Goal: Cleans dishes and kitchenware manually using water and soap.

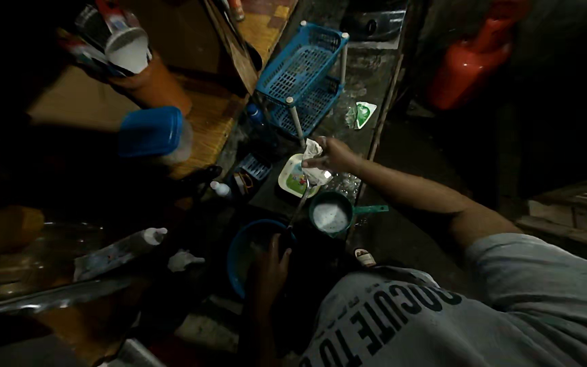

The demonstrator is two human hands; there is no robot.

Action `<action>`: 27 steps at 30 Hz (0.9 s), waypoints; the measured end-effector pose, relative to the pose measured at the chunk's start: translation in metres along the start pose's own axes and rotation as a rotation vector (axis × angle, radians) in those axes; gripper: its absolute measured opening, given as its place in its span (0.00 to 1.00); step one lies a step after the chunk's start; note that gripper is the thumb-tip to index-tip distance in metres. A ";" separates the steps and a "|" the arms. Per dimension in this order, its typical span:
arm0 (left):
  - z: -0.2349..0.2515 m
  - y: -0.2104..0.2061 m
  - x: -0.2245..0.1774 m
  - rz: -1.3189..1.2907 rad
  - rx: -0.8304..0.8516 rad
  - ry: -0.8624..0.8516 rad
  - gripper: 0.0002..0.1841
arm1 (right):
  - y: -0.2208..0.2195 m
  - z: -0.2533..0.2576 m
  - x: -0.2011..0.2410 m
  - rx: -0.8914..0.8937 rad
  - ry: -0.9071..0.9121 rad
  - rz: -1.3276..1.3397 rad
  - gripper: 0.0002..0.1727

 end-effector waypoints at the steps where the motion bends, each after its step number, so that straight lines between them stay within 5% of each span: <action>1: -0.001 0.000 0.001 0.001 -0.015 0.009 0.28 | 0.001 0.000 -0.001 -0.048 0.004 0.045 0.31; 11: -0.005 -0.009 0.006 -0.280 -0.193 -0.030 0.26 | 0.013 -0.010 -0.009 -0.437 0.002 0.548 0.17; 19: 0.006 -0.040 -0.019 -0.557 -0.214 -0.069 0.25 | -0.030 -0.025 0.002 -0.758 -0.280 0.872 0.25; 27: 0.016 -0.054 -0.033 -0.668 -0.177 -0.086 0.27 | -0.077 -0.038 0.023 -0.595 -0.303 1.148 0.22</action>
Point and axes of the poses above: each hand's wrist, its own z-axis towards the middle knuckle, its own y-axis out of the back of the hand, x = y × z, the point moved 8 cm from there along z, towards the middle knuckle, and after that the axes turned 10 degrees about y, right-handed, at the moved point
